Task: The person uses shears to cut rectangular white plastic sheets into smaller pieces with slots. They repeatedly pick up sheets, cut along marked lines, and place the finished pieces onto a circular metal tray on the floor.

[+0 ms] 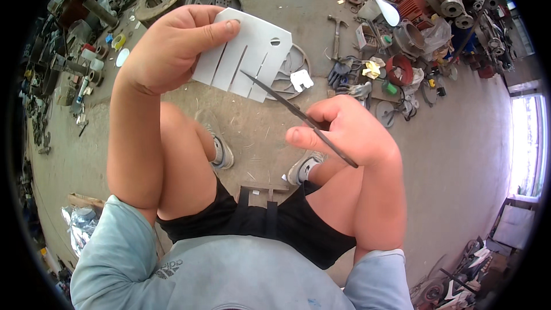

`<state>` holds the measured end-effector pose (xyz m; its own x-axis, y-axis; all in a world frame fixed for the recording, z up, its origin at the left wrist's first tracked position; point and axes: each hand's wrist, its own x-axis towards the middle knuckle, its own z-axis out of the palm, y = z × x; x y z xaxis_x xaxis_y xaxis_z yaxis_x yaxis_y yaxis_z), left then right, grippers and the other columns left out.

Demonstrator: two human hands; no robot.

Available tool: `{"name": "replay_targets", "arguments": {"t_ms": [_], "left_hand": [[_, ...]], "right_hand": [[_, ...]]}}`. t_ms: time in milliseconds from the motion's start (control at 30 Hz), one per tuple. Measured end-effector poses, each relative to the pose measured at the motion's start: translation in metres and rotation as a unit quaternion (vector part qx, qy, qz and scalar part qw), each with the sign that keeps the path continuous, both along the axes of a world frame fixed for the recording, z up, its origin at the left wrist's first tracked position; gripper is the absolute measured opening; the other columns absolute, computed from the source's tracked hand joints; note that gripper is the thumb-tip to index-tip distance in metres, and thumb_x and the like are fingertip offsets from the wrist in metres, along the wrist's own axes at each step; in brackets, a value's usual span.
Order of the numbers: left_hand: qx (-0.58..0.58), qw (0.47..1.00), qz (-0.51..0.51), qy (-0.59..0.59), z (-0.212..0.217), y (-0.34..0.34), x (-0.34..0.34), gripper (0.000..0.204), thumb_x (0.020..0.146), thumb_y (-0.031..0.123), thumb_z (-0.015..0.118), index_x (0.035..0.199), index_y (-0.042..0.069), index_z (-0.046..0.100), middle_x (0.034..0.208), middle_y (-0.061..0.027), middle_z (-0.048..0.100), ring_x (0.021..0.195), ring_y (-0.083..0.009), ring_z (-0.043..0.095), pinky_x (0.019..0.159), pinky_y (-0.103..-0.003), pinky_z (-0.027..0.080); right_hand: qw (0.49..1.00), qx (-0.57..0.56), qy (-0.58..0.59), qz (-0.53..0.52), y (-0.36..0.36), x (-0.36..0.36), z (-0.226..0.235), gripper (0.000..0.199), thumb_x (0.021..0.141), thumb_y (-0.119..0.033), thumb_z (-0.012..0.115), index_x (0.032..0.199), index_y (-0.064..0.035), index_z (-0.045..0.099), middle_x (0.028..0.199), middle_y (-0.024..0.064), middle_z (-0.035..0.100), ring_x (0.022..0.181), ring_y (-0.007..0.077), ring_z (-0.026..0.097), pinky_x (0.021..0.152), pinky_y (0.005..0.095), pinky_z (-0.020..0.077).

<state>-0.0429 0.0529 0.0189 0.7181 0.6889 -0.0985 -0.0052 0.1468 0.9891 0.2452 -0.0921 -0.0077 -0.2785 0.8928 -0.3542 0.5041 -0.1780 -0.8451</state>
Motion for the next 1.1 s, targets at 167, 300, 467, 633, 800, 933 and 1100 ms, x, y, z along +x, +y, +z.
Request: {"name": "replay_targets", "arguments": {"t_ms": [167,300,467,633,800,933,1100], "left_hand": [[0.035,0.997,-0.009,0.066,-0.004,-0.002,0.002,0.031,0.107,0.025,0.07,0.121,-0.003,0.073,0.104,-0.0054,0.077,0.088,-0.0083,0.071,0.078,-0.025,0.057],[0.033,0.998,-0.014,0.056,-0.006,-0.002,0.006,0.031,0.107,0.025,0.071,0.12,-0.002,0.074,0.104,-0.0047,0.078,0.088,-0.0087,0.071,0.079,-0.026,0.058],[0.032,0.997,-0.014,0.069,-0.004,-0.003,0.008,0.03,0.107,0.025,0.071,0.12,-0.002,0.074,0.104,-0.0049,0.078,0.089,-0.0092,0.072,0.079,-0.026,0.058],[0.03,0.998,-0.016,0.052,-0.005,-0.005,0.008,0.029,0.107,0.024,0.071,0.119,-0.002,0.074,0.104,-0.0048,0.078,0.088,-0.0092,0.072,0.079,-0.026,0.058],[0.04,0.997,-0.006,0.066,-0.008,-0.005,0.01,0.028,0.107,0.024,0.071,0.119,-0.002,0.074,0.102,-0.004,0.077,0.086,-0.0086,0.071,0.077,-0.026,0.058],[0.041,0.997,-0.006,0.061,-0.007,-0.007,0.01,0.028,0.107,0.024,0.071,0.118,-0.001,0.074,0.1,-0.0034,0.077,0.085,-0.008,0.07,0.075,-0.026,0.057],[0.036,0.997,-0.003,0.069,-0.007,-0.007,0.01,0.027,0.107,0.023,0.071,0.116,-0.002,0.074,0.1,-0.0035,0.077,0.084,-0.0078,0.07,0.075,-0.026,0.057]], "right_hand": [[0.999,-0.043,-0.011,0.005,0.008,-0.002,0.006,0.067,0.087,-0.059,0.085,0.069,0.0017,0.064,0.061,-0.0047,0.043,0.06,0.0077,0.039,0.052,0.0306,0.0317],[0.998,-0.054,-0.011,0.008,0.014,-0.003,0.009,0.071,0.086,-0.062,0.084,0.065,0.0008,0.06,0.06,-0.0047,0.041,0.06,0.0079,0.037,0.051,0.0314,0.0301],[0.999,-0.031,-0.017,0.02,0.016,-0.007,0.014,0.073,0.086,-0.064,0.084,0.063,0.0,0.057,0.059,-0.0046,0.04,0.059,0.0082,0.036,0.051,0.0318,0.0297],[0.999,-0.01,-0.032,0.018,0.015,-0.006,0.01,0.075,0.086,-0.065,0.083,0.061,-0.0006,0.055,0.058,-0.0046,0.038,0.059,0.0082,0.035,0.05,0.0322,0.0291],[0.999,-0.026,-0.018,0.009,0.014,-0.003,0.007,0.076,0.084,-0.067,0.084,0.061,-0.0014,0.052,0.058,-0.0043,0.037,0.058,0.0082,0.034,0.05,0.0322,0.0282],[1.0,-0.017,-0.016,0.007,0.014,0.0,0.003,0.076,0.085,-0.066,0.084,0.061,-0.0006,0.054,0.058,-0.0045,0.038,0.059,0.008,0.035,0.05,0.0321,0.0285],[1.0,-0.01,-0.007,0.008,0.013,-0.001,0.007,0.074,0.085,-0.065,0.085,0.064,0.001,0.058,0.059,-0.0044,0.039,0.059,0.0082,0.036,0.05,0.0319,0.0295]]}}
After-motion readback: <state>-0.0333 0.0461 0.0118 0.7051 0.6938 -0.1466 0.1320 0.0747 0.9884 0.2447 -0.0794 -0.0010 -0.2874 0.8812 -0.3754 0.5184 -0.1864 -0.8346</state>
